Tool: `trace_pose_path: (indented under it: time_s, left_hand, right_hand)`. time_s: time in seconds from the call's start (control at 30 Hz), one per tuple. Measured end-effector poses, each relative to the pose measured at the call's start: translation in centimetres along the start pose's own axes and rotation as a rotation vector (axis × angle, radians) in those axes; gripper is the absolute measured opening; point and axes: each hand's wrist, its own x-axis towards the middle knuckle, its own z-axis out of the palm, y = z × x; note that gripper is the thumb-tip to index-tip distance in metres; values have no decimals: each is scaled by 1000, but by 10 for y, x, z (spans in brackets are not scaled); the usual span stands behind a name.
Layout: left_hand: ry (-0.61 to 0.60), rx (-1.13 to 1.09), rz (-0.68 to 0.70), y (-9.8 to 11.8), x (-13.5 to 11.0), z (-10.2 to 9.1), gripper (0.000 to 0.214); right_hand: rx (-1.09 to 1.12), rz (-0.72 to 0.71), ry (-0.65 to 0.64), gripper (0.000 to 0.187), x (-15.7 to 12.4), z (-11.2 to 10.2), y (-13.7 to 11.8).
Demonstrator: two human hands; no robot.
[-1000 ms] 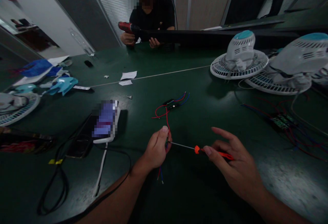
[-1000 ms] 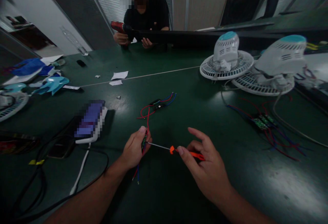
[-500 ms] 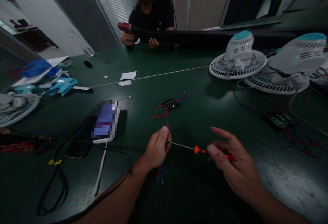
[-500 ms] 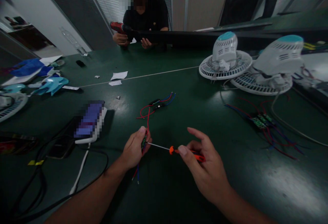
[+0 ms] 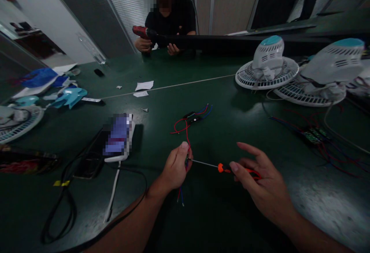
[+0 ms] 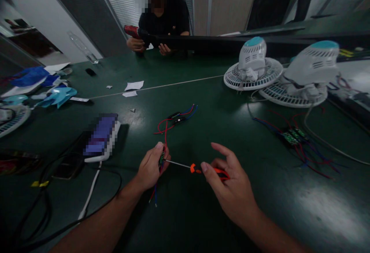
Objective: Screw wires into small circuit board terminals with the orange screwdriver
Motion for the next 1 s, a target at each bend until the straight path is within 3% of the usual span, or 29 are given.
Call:
trace_pose_path:
  time_s: [0.37,0.5,0.73,1.0]
  left_hand:
    - [-15,8,-6,-2,0,-1,56]
    - [-15,7,9,-2,0,-2,57]
    - [15,36,-10,1,-1,-1,64]
    - [52,66,-27,5,-2,0,65]
  right_hand:
    - [75,-83,110,53,-1,1,1]
    - [87,-73,53,49,-1,1,1]
    - [69,97,0,46,-1,-3,-2]
    - [63,48,34,45,2,-3,2]
